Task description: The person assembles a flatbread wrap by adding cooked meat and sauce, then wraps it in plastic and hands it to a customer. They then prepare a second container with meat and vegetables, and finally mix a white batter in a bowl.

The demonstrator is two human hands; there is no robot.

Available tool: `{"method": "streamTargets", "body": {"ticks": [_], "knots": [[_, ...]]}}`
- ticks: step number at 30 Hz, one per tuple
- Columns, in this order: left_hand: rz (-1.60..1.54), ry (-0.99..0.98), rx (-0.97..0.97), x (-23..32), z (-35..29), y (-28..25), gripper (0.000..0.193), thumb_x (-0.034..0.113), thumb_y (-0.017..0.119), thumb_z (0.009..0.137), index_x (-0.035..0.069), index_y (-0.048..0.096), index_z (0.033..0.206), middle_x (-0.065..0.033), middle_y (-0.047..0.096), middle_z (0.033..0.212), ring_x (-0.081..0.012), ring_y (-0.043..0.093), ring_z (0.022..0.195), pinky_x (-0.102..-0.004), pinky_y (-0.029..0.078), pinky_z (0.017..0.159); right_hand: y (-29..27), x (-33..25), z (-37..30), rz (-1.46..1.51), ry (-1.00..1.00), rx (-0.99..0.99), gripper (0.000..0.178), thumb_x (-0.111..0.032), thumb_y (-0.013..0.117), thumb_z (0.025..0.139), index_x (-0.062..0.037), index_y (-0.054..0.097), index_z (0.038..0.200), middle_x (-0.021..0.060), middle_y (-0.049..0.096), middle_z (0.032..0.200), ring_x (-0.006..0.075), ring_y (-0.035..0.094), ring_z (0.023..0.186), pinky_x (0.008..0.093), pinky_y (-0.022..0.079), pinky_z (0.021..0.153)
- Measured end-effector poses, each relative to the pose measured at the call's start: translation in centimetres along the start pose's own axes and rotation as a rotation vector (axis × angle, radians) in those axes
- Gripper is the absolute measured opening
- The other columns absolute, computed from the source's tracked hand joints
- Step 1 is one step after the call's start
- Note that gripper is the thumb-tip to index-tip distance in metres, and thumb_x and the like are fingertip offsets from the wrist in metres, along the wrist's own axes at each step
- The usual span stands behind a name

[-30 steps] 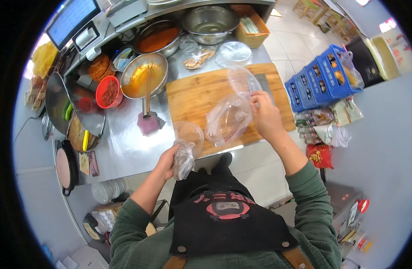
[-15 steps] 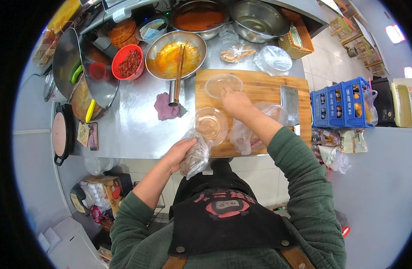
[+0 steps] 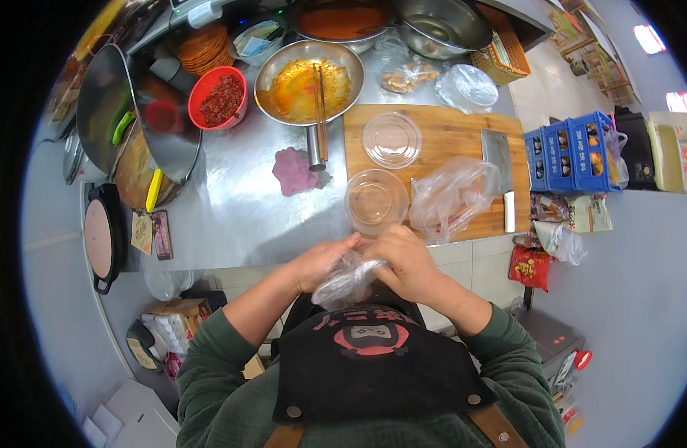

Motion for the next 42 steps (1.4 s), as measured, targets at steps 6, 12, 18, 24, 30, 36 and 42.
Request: {"method": "streamTargets", "body": {"ticks": [6, 12, 18, 24, 30, 36, 42], "knots": [[0.431, 0.211, -0.038, 1.0, -2.0, -0.7, 0.056, 0.038, 0.049, 0.106, -0.001, 0.047, 0.146, -0.0081, 0.058, 0.135, -0.0164, 0.055, 0.123, -0.0344, 0.045, 0.105, -0.4, 3.4, -1.9, 0.287, 0.446, 0.215, 0.007, -0.008, 0.069, 0.085, -0.0020, 0.067, 0.090, 0.0127, 0.066, 0.075, 0.0210, 0.062, 0.064, 0.0359, 0.050, 0.062], [0.572, 0.077, 0.103, -0.2, 1.8, -2.4, 0.042, 0.030, 0.054, 0.105, -0.002, 0.060, 0.131, -0.0105, 0.065, 0.120, -0.0133, 0.061, 0.106, -0.0296, 0.049, 0.092, 0.6, 5.4, -1.0, 0.370, 0.507, 0.299, 0.009, -0.009, 0.067, 0.090, -0.0008, 0.066, 0.087, 0.0039, 0.064, 0.068, 0.0088, 0.058, 0.061, 0.0290, 0.046, 0.055], [-0.181, 0.123, 0.323, -0.9, 2.9, -2.5, 0.054, 0.044, 0.041, 0.108, -0.001, 0.054, 0.135, -0.0174, 0.063, 0.129, -0.0291, 0.064, 0.114, -0.0438, 0.054, 0.094, 1.2, 9.9, -2.1, 0.978, 0.751, 0.548, 0.016, -0.011, 0.064, 0.096, -0.0072, 0.061, 0.081, -0.0034, 0.057, 0.066, 0.0049, 0.048, 0.051, 0.0221, 0.039, 0.047], [-0.378, -0.001, 0.206, -0.4, 3.1, -0.1, 0.073, 0.060, 0.029, 0.106, -0.002, 0.047, 0.142, -0.0222, 0.063, 0.127, -0.0360, 0.065, 0.112, -0.0491, 0.056, 0.090, 1.6, 11.2, -3.2, 1.156, 0.882, 0.784, 0.016, -0.016, 0.060, 0.101, -0.0069, 0.061, 0.089, 0.0005, 0.061, 0.077, 0.0084, 0.056, 0.064, 0.0242, 0.045, 0.059], [-0.128, 0.005, -0.085, -0.4, 3.7, 0.7, 0.053, 0.044, 0.045, 0.106, -0.001, 0.051, 0.135, -0.0208, 0.069, 0.109, -0.0359, 0.071, 0.090, -0.0413, 0.059, 0.074, 0.2, 11.7, -3.6, 1.116, 0.845, 0.838, 0.019, -0.022, 0.055, 0.105, -0.0051, 0.064, 0.103, 0.0040, 0.065, 0.095, 0.0109, 0.060, 0.080, 0.0261, 0.049, 0.069], [-0.404, 0.053, 0.023, -1.6, 5.2, -1.0, 0.030, 0.028, 0.047, 0.107, 0.003, 0.055, 0.121, -0.0157, 0.066, 0.098, -0.0260, 0.064, 0.071, -0.0356, 0.051, 0.058, -1.0, 10.0, -5.1, 0.717, 0.498, 0.598, 0.014, -0.008, 0.064, 0.098, -0.0013, 0.065, 0.110, 0.0048, 0.065, 0.106, 0.0120, 0.063, 0.093, 0.0265, 0.052, 0.082], [-0.446, 0.038, -0.025, -1.5, 5.9, -0.5, 0.041, 0.036, 0.035, 0.110, 0.004, 0.052, 0.129, -0.0165, 0.068, 0.100, -0.0264, 0.063, 0.067, -0.0331, 0.050, 0.055, -2.3, 9.1, -4.5, 0.259, 0.386, 0.508, 0.010, -0.003, 0.069, 0.093, 0.0013, 0.066, 0.101, 0.0092, 0.068, 0.108, 0.0143, 0.067, 0.096, 0.0272, 0.055, 0.081]]}}
Point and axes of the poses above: each hand's wrist, its own z-axis towards the middle knuckle, its own y-axis out of the palm, x = y × z, the point moved 6 cm from there along z, towards the middle knuckle
